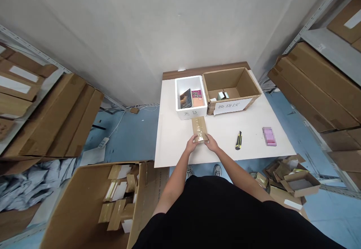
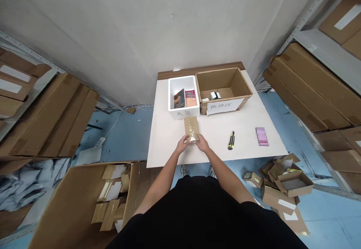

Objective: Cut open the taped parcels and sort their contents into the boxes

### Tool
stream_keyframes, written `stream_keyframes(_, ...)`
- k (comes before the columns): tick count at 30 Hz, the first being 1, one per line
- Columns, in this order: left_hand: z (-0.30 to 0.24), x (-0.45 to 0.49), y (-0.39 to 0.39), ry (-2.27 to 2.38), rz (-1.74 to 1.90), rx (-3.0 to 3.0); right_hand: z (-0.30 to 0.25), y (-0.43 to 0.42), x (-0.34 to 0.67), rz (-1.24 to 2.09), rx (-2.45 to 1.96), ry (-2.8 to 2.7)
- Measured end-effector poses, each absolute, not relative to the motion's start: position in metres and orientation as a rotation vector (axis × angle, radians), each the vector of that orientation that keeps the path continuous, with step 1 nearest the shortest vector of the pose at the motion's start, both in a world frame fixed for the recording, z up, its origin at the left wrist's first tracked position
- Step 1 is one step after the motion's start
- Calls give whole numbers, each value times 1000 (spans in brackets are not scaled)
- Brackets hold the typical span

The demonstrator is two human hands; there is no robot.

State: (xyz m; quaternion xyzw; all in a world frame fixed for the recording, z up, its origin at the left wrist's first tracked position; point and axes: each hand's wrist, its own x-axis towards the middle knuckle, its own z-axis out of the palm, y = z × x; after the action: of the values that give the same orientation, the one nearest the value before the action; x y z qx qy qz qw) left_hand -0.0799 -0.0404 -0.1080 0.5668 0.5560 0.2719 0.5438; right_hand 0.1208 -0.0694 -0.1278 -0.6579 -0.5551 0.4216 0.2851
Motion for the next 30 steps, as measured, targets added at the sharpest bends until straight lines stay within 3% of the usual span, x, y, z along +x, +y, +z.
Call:
stream_keyframes(6, -101, -81, 0, 1457, 454, 1715, -126, -75, 129, 985, -1789, -1561)
stream_keyframes(15, -76, -85, 123, 1337, -398, 2102, -123, -97, 262, 692, -2108, -1300)
stream_keyframes(22, -77, -54, 39, 1537, -507, 2198, -177, -118, 342, 975, -2478, -839)
stream_keyframes(30, -82, -11, -19, 1603, -438, 2028, -202, -95, 340, 1019, -2261, -863)
